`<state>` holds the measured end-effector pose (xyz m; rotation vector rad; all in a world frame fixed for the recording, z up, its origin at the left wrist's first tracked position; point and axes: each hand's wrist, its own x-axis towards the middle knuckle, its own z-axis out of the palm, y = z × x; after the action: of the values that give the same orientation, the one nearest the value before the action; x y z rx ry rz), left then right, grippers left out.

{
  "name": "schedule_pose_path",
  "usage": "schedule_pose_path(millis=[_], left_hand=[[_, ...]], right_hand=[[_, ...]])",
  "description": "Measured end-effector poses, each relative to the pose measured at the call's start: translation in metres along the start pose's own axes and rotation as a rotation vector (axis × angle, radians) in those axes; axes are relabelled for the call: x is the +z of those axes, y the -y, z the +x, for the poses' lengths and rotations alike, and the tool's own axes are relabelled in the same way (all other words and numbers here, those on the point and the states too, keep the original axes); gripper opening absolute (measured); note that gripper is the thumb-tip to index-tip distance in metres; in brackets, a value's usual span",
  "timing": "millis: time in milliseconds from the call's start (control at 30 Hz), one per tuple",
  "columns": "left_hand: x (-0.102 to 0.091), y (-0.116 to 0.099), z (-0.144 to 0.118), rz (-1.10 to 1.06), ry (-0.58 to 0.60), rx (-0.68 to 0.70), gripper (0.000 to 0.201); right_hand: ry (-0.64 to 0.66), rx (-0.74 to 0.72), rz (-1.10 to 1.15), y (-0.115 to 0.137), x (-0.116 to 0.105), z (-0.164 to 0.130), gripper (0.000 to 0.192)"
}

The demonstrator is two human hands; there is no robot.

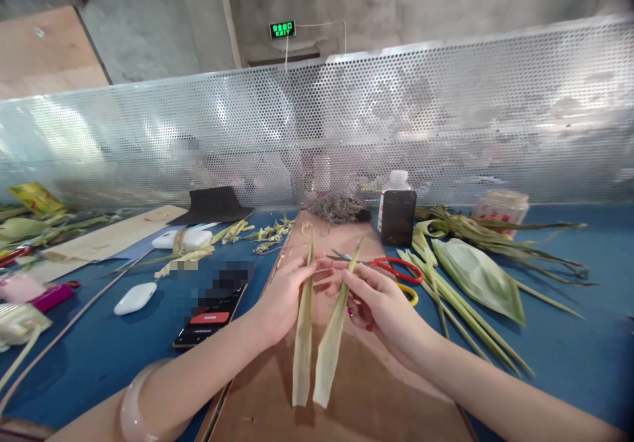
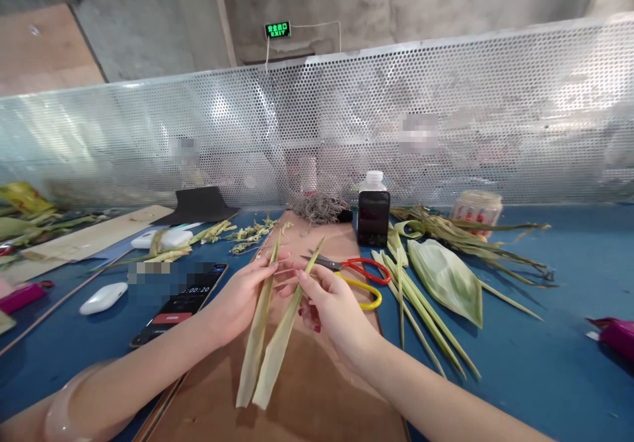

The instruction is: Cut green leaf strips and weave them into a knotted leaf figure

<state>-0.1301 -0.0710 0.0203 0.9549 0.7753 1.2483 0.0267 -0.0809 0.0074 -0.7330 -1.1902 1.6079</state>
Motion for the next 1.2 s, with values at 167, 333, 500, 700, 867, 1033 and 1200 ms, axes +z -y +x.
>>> schedule_pose_path(millis=[167,333,500,700,867,1033,1200], left_hand=[[0.007,-0.002,-0.004,0.027,-0.022,-0.016,0.017],[0.01,-0.003,-0.006,0.03,0.015,-0.047,0.021],[0.009,-0.002,-0.005,0.034,0.071,-0.04,0.025],[0.011,0.001,-0.005,0.055,0.079,-0.031,0.03],[0.012,0.002,-0.005,0.042,0.083,-0.047,0.028],[0.013,0.001,-0.006,-0.003,0.054,-0.077,0.022],[0.015,0.001,-0.007,-0.009,0.016,-0.066,0.017]], right_hand=[[0.049,-0.048,0.026,0.0,0.004,0.002,0.029],[0.089,-0.122,-0.041,-0.001,0.009,0.006,0.028],[0.136,-0.207,-0.101,0.0,0.014,0.008,0.023],[0.169,-0.213,-0.041,0.005,0.019,0.003,0.022],[0.171,-0.235,-0.14,0.0,0.016,0.007,0.022],[0.236,-0.259,-0.216,-0.004,0.015,0.012,0.022],[0.252,-0.242,-0.308,-0.003,0.014,0.012,0.021]])
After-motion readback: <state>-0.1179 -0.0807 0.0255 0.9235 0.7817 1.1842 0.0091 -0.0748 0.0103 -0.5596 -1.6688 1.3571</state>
